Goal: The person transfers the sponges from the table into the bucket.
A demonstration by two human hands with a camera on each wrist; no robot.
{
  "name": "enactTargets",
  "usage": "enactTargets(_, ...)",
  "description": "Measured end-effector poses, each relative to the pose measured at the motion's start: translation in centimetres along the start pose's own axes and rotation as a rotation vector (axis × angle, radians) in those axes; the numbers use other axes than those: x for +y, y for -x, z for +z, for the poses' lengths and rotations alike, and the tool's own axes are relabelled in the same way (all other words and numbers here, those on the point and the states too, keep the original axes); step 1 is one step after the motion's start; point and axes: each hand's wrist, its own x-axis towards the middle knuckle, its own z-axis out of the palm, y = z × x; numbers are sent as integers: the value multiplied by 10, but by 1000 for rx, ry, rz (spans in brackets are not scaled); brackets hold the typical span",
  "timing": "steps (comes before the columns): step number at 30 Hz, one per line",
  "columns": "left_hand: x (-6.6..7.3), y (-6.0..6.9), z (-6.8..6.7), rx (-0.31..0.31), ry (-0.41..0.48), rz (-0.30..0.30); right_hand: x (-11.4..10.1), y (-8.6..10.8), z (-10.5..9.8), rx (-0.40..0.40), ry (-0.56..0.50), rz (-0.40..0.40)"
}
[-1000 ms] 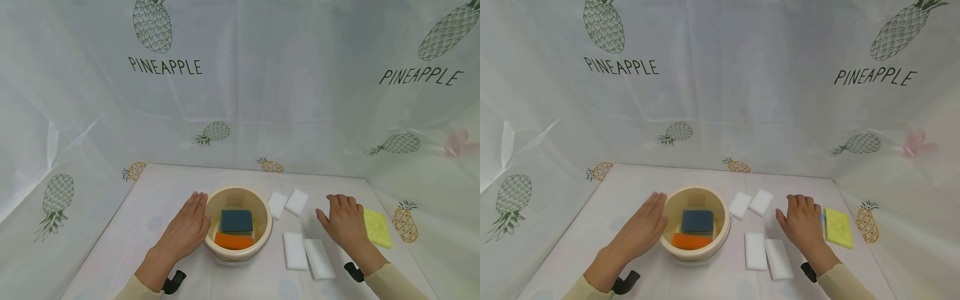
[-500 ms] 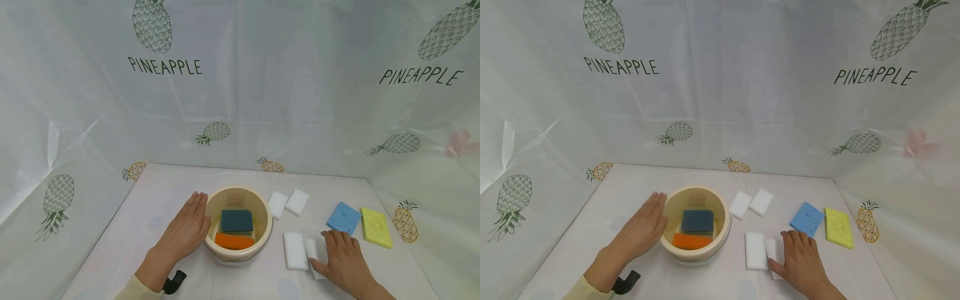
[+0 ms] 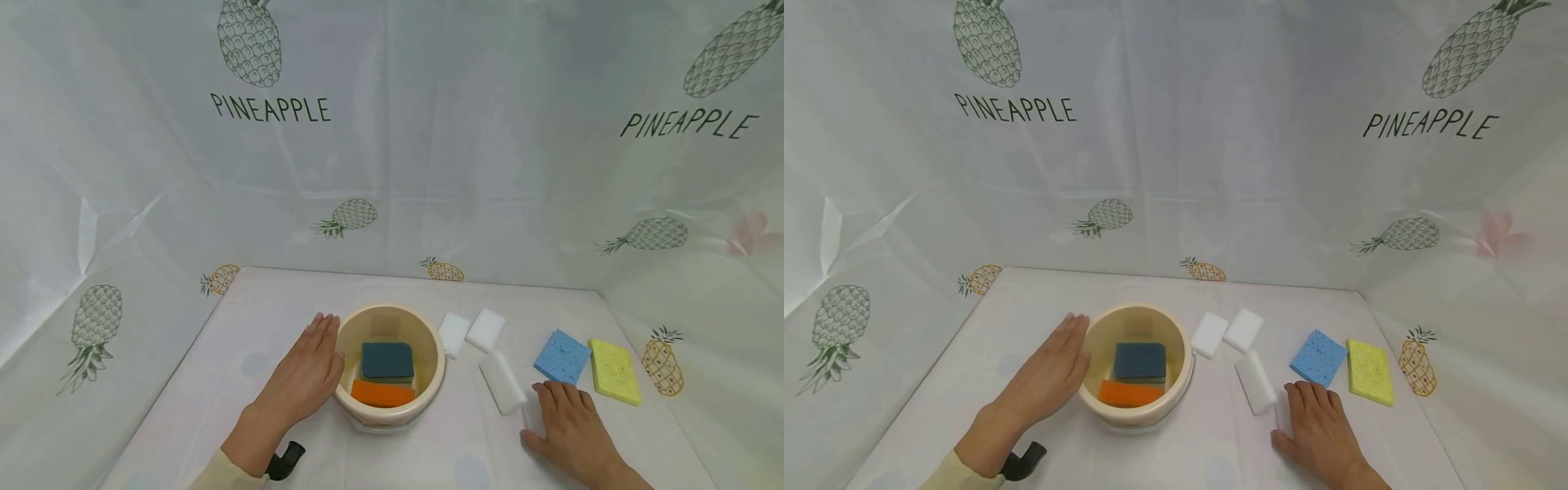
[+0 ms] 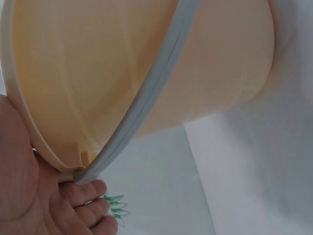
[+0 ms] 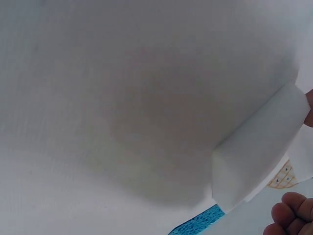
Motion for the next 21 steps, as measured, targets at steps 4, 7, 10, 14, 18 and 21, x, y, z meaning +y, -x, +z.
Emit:
enactTargets(4, 0, 0, 1, -1, -2, -3, 1, 1, 0, -11, 21, 54)
enactTargets(7, 0, 0, 1, -5, -1, -11, -1, 3, -1, -4, 21, 119)
enactTargets(10, -1, 1, 0, -8, 0, -14, -3, 2, 0, 51, 8, 135)
enactTargets(14, -1, 1, 0, 0, 7, -7, -9, -7, 3, 115, -7, 130)
enactTargets(18, -2, 0, 2, 4, 3, -1, -17, -20, 7, 159, 15, 120)
enactTargets(21, -1, -1, 3, -6, -3, -6, -21, -27, 11, 205, 47, 115)
